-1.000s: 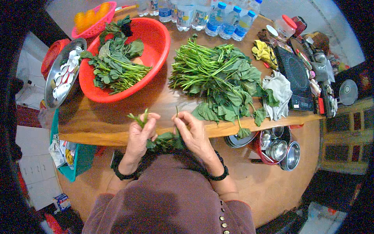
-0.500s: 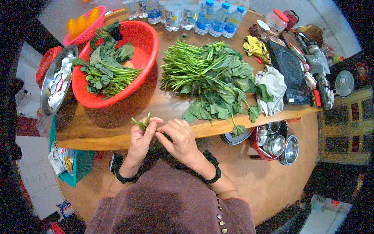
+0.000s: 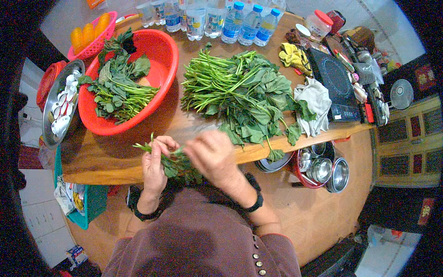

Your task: The person repeatedly picks up leafy green vegetable stems, snaps off the lower ends, and places the trimmed stems into a red bowl. The person also removes leaves from some stems and sets them aside on the table.

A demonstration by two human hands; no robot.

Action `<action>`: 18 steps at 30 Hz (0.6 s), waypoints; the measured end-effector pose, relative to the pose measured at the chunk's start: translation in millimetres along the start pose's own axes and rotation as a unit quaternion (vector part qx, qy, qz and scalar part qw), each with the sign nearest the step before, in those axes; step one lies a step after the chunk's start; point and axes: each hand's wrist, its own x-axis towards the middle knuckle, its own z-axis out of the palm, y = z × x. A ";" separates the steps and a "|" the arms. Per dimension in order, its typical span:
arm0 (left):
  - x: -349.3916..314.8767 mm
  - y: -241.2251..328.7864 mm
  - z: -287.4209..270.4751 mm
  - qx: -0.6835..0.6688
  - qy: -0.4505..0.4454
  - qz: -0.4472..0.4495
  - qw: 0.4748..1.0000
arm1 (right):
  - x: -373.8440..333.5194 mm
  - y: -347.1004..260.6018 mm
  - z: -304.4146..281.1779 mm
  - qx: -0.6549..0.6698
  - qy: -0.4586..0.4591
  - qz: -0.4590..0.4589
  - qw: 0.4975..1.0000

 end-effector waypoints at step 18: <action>-2.6 14.7 -8.9 -0.091 -0.069 -0.158 0.981 | 47.4 84.0 -32.4 -0.223 0.111 -0.032 0.968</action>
